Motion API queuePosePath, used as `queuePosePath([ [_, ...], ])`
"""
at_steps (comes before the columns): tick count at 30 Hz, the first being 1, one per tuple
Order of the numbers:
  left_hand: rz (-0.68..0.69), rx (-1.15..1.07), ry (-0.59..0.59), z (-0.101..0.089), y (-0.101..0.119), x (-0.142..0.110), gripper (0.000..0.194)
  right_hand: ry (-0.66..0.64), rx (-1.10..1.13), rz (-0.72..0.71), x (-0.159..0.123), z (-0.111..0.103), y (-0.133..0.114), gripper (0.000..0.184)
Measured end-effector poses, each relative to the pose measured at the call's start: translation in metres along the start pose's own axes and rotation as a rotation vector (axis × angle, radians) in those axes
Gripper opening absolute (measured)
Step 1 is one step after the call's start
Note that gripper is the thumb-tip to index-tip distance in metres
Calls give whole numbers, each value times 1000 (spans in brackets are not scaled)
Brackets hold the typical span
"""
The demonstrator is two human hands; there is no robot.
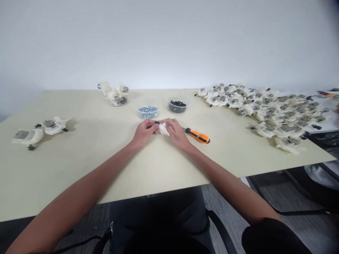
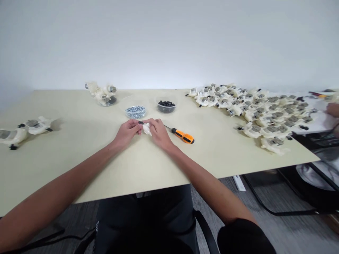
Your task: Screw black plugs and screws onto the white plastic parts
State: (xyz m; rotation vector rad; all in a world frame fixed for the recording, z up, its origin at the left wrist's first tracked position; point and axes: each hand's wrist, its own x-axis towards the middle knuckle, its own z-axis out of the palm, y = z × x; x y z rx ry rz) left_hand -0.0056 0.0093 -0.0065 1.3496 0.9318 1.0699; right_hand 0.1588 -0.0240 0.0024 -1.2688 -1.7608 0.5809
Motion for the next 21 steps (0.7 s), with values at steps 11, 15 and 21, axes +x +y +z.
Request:
queuePosePath([
  [11, -21, -108, -79, -5, 2, 1, 20, 31, -5, -30, -4, 8, 0, 36],
  [15, -45, -86, -73, -8, 1, 4, 23, 25, -10, -30, -4, 10, 2, 36],
  [21, -29, 15, -65, -8, 5, 3, 24, 50, -21, -13, -4, 11, 3, 35],
])
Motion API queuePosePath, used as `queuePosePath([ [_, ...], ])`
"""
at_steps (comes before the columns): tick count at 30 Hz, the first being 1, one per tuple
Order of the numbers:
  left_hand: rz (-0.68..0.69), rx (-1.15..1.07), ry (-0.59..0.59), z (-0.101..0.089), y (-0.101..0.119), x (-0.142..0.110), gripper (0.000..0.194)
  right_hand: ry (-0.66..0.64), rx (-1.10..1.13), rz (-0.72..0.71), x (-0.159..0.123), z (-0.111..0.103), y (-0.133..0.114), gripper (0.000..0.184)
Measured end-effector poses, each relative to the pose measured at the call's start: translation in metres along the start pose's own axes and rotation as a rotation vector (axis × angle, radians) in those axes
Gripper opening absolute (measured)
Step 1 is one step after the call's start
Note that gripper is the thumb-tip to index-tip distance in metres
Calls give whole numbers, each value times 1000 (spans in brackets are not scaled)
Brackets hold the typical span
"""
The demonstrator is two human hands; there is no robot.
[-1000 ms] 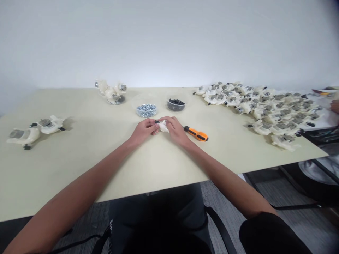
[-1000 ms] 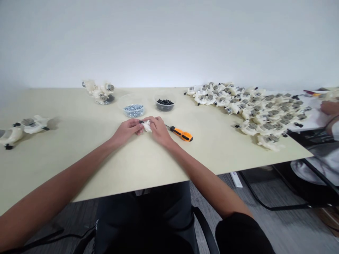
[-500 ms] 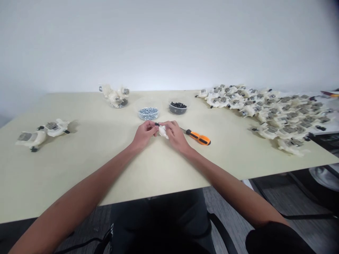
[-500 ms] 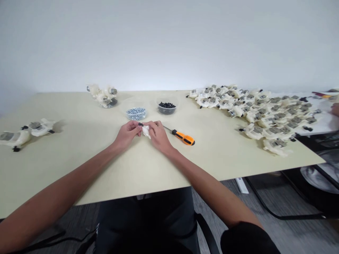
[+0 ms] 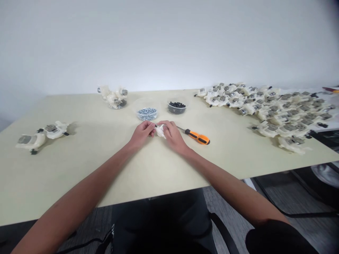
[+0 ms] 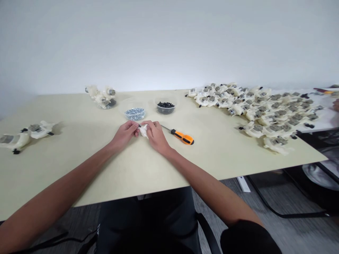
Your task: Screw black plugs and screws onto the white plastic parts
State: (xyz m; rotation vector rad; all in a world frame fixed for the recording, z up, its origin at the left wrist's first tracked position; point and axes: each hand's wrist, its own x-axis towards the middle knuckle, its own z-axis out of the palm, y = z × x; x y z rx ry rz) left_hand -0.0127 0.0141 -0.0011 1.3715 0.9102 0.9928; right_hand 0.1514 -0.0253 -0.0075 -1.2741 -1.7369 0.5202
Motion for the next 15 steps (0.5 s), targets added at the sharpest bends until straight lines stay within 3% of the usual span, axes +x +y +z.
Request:
queuePosePath([
  [15, 83, 324, -41, -13, 11, -4, 21, -39, 17, 3, -2, -1, -3, 36],
])
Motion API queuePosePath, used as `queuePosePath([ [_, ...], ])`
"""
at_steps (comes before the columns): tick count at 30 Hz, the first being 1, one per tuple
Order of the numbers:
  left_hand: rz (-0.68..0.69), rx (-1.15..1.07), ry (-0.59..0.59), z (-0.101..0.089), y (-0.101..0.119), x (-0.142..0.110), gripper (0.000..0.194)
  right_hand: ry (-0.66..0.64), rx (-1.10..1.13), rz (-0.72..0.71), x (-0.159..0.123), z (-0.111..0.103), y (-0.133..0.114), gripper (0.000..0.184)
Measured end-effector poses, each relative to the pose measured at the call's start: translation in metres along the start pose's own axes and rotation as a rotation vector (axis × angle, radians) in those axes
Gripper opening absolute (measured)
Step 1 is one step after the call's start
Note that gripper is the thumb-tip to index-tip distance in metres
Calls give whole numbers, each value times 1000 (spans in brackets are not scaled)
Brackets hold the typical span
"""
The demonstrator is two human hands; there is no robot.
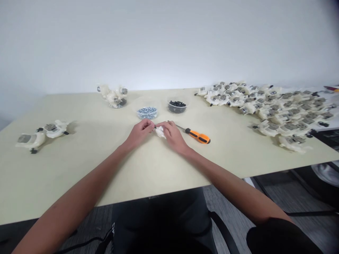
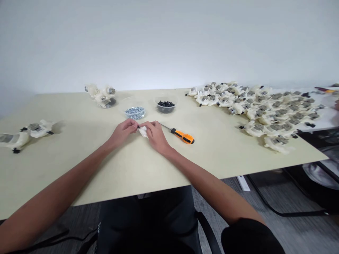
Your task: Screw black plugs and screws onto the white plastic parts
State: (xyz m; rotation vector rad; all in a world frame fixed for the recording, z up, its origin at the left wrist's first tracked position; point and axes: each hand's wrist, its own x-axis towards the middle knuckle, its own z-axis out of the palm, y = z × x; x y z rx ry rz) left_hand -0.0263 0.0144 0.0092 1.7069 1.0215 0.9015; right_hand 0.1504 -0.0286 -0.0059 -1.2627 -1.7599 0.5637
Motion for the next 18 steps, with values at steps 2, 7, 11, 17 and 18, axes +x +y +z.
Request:
queuePosePath([
  [2, -23, 27, -15, -1, 0, 1, 22, 1, -3, 1, 1, 0, 0, 36],
  [7, -43, 58, -47, -4, 1, 2, 23, 4, -18, 3, 1, 0, -1, 36],
  [11, -54, 90, -75, -9, 4, 2, 22, 0, -25, 4, 0, 0, -4, 36],
  [17, -55, -2, -164, -12, 9, 0, 23, 4, -18, 3, 0, -1, -5, 37],
  [18, -48, -23, -170, -12, 8, 0, 23, 6, -17, 3, 1, -1, -5, 38],
])
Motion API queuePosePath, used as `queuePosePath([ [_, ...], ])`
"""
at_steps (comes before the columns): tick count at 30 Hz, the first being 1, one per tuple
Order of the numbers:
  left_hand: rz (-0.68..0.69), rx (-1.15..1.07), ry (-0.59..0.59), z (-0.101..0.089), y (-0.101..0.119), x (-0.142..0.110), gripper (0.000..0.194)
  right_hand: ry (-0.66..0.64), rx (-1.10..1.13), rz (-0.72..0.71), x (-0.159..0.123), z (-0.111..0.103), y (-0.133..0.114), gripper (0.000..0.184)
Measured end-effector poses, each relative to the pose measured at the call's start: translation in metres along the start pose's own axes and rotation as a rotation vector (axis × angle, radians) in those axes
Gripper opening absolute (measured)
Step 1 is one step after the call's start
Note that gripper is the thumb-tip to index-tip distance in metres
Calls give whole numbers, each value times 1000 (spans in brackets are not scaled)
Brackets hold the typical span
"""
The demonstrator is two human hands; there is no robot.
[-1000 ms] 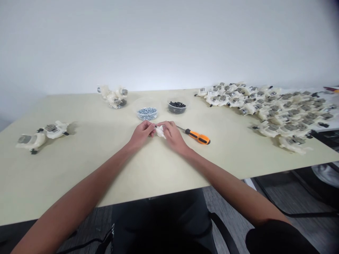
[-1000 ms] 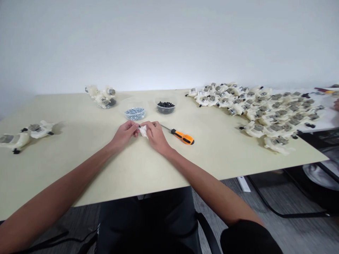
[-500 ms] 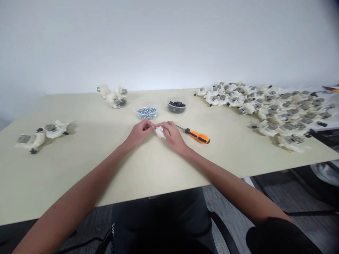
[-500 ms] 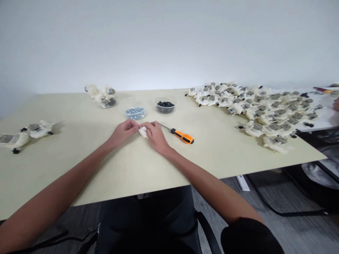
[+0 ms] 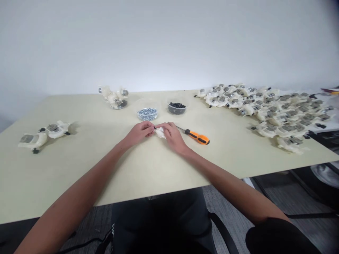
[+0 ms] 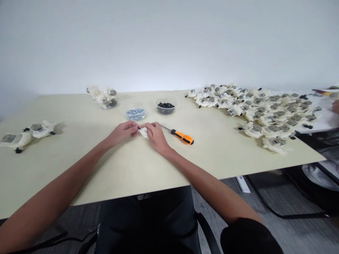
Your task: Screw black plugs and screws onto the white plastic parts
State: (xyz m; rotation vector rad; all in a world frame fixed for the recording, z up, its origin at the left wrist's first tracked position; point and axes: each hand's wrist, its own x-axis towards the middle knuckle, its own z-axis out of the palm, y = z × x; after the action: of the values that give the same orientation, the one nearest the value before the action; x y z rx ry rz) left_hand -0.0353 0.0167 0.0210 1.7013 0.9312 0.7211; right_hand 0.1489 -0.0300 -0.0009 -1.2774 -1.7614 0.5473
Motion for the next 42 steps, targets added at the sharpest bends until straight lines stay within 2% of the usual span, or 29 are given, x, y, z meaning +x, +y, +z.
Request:
queuePosePath([
  [7, 8, 92, 65, 2, -7, 2, 24, -9, 10, 10, 2, -2, 0, 38],
  [13, -34, -10, 92, 9, -4, 1, 25, -11, 18, 3, 3, -2, 0, 38],
  [17, -34, 18, 115, 9, -3, 1, 24, -2, 8, 5, 1, 0, 4, 36],
  [22, -35, 64, 144, 8, -6, 1, 23, 4, -4, 76, -2, -2, 4, 40],
  [24, -39, 51, 146, 9, -6, 1, 22, 22, -42, 94, -4, -10, 1, 46],
  [27, -39, 45, 150, 9, -5, 1, 21, 82, -200, 88, -11, -31, -1, 42],
  [31, -43, 31, 159, 8, -4, 2, 22, 143, -622, 104, -36, -67, 9, 39],
  [34, -35, 16, 149, 8, -2, 1, 22, 69, -780, 218, -60, -89, 24, 43],
  [36, -25, 3, 145, 8, 0, 0, 22, 8, -700, 245, -72, -103, 31, 33],
  [38, -20, 1, 145, 9, 1, -1, 21, 52, -515, 215, -76, -117, 35, 28],
  [40, -16, 5, 149, 10, 2, -1, 20, 218, -259, 180, -69, -131, 33, 30],
  [42, -4, 16, 153, 10, 1, -1, 20, 446, 34, 124, -50, -145, 26, 30],
])
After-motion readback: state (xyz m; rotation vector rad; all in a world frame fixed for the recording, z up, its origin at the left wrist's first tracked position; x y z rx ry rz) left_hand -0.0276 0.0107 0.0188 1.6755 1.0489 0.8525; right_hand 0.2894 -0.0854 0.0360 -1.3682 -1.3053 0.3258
